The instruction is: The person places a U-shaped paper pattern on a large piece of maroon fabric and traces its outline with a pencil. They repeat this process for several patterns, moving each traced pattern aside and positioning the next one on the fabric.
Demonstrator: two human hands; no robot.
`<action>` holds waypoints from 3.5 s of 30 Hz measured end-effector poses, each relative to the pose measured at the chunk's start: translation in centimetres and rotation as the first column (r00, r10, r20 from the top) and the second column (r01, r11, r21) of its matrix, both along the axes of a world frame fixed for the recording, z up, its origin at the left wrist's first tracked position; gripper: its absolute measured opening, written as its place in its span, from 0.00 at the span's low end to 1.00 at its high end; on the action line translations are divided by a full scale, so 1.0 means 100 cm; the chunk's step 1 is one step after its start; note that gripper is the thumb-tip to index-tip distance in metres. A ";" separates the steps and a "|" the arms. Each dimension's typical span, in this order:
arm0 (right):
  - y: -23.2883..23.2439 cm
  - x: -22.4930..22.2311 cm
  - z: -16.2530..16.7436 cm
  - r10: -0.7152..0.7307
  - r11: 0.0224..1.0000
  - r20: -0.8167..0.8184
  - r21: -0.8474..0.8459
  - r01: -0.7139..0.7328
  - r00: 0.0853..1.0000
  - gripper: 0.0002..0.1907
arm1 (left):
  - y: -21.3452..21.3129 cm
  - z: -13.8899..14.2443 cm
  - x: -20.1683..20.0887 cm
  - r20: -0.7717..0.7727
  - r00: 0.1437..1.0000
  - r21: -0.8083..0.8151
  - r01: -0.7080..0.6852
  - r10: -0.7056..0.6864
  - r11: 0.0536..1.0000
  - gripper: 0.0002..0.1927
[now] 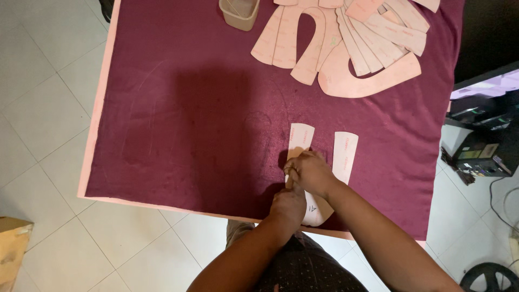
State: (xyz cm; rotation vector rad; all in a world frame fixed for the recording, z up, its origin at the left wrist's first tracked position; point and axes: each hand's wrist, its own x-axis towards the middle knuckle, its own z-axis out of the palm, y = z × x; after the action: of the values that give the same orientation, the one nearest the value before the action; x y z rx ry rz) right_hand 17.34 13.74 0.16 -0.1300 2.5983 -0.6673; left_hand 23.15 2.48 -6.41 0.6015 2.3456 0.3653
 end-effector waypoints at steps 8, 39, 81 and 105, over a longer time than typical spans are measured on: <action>0.008 -0.004 -0.005 -0.012 0.998 -0.285 0.052 0.027 0.959 0.08 | -0.003 -0.001 0.001 0.065 0.996 -0.011 -0.061 0.061 0.998 0.36; 0.011 -0.015 -0.012 0.161 0.986 -0.314 0.086 -0.141 0.936 0.08 | 0.002 0.012 -0.019 -0.040 0.865 -0.185 0.485 -0.500 0.855 0.26; 0.035 -0.050 -0.014 -0.298 0.941 -0.020 -0.175 0.290 0.954 0.10 | 0.013 -0.002 -0.038 -0.404 0.875 -0.103 0.248 -0.268 0.963 0.27; 0.046 -0.046 -0.021 -0.391 0.912 -0.288 -0.251 0.326 0.874 0.12 | 0.011 0.031 -0.066 -0.173 0.947 -0.039 0.268 -0.271 0.963 0.29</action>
State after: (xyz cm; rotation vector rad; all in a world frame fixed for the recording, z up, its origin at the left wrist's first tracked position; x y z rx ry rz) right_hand 12.76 18.39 -1.95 0.2097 2.9067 -1.1216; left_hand 16.53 3.62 -3.29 0.9703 2.3872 0.1747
